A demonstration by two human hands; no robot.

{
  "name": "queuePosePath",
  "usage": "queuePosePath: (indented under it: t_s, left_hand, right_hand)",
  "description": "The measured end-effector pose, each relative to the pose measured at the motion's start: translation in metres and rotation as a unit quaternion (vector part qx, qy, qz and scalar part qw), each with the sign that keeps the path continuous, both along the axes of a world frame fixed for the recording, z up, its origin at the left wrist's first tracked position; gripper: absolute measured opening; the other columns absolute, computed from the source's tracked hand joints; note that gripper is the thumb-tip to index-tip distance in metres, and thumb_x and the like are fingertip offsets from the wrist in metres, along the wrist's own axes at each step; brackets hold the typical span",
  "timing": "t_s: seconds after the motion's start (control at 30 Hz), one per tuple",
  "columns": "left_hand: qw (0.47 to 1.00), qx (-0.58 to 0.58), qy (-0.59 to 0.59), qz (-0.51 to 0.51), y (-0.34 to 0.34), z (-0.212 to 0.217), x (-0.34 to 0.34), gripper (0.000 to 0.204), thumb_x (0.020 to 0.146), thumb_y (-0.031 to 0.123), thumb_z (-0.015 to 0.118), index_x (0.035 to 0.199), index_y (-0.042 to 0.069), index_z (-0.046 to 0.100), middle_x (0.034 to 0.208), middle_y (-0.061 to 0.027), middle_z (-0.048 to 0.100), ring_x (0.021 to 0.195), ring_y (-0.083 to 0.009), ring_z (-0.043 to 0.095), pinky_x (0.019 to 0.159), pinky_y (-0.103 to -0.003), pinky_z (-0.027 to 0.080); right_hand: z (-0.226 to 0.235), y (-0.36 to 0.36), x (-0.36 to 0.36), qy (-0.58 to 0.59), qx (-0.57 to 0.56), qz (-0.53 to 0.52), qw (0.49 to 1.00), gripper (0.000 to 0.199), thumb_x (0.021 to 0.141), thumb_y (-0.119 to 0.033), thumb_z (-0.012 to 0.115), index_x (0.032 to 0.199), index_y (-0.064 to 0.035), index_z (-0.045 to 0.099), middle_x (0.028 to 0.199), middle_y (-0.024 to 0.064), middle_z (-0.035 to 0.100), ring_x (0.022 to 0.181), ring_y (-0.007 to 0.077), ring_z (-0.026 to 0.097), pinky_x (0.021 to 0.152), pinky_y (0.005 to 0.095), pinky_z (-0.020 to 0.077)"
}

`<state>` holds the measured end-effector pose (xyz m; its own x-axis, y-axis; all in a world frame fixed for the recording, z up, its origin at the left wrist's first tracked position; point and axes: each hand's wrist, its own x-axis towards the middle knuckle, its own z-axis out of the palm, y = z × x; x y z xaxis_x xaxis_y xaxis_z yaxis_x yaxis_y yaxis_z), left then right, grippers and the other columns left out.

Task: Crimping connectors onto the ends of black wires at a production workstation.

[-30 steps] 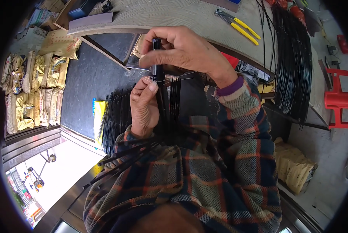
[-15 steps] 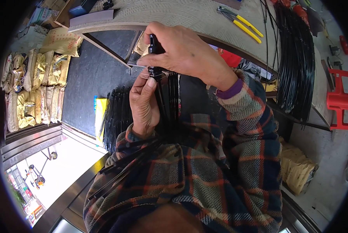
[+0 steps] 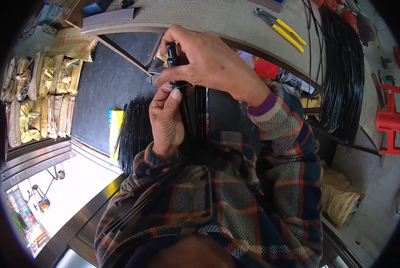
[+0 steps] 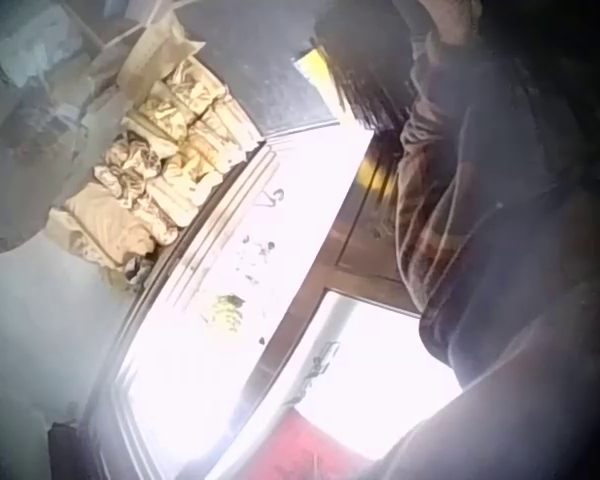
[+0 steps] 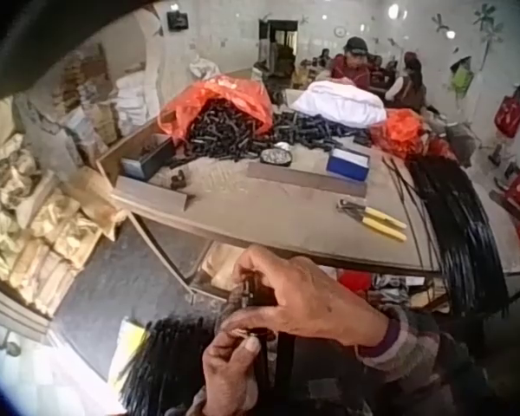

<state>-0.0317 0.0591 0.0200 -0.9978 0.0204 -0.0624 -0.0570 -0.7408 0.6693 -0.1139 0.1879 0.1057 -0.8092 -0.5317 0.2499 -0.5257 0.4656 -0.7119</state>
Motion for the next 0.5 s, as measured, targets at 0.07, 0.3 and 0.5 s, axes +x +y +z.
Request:
queuePosePath:
  t_s: [0.07,0.3,0.5]
  left_hand:
    - [1.0,0.014,-0.001,0.0,-0.001,0.002,0.0,0.025,0.086,0.006,0.061,0.108,-0.004,0.057,0.096,-0.0047,0.062,0.087,-0.0086,0.057,0.082,-0.023,0.044]
    - [1.0,0.016,-0.003,-0.001,-0.007,0.004,0.003,0.032,0.09,0.009,0.057,0.117,-0.007,0.053,0.106,-0.0089,0.062,0.096,-0.0116,0.057,0.089,-0.025,0.043]
    - [1.0,-0.011,0.006,0.01,-0.016,0.003,0.005,0.036,0.091,0.019,0.055,0.117,-0.005,0.052,0.105,-0.009,0.061,0.097,-0.0157,0.057,0.088,-0.03,0.044]
  right_hand:
    - [-0.002,0.003,0.003,0.024,-0.017,-0.009,1.0,0.061,0.069,-0.029,0.079,0.115,-0.0057,0.046,0.075,0.0078,0.058,0.062,0.0141,0.052,0.058,0.0261,0.0403]
    - [-0.05,-0.008,0.057,0.104,-0.211,-0.178,0.956,0.082,0.07,-0.019,0.078,0.133,-0.0015,0.028,0.101,0.011,0.05,0.094,0.0182,0.049,0.088,0.0324,0.0411]
    - [-0.085,-0.041,0.081,-0.22,-0.531,-0.173,0.8,0.04,0.077,-0.011,0.073,0.106,-0.0019,0.047,0.089,0.0028,0.056,0.079,0.0072,0.052,0.07,0.021,0.0438]
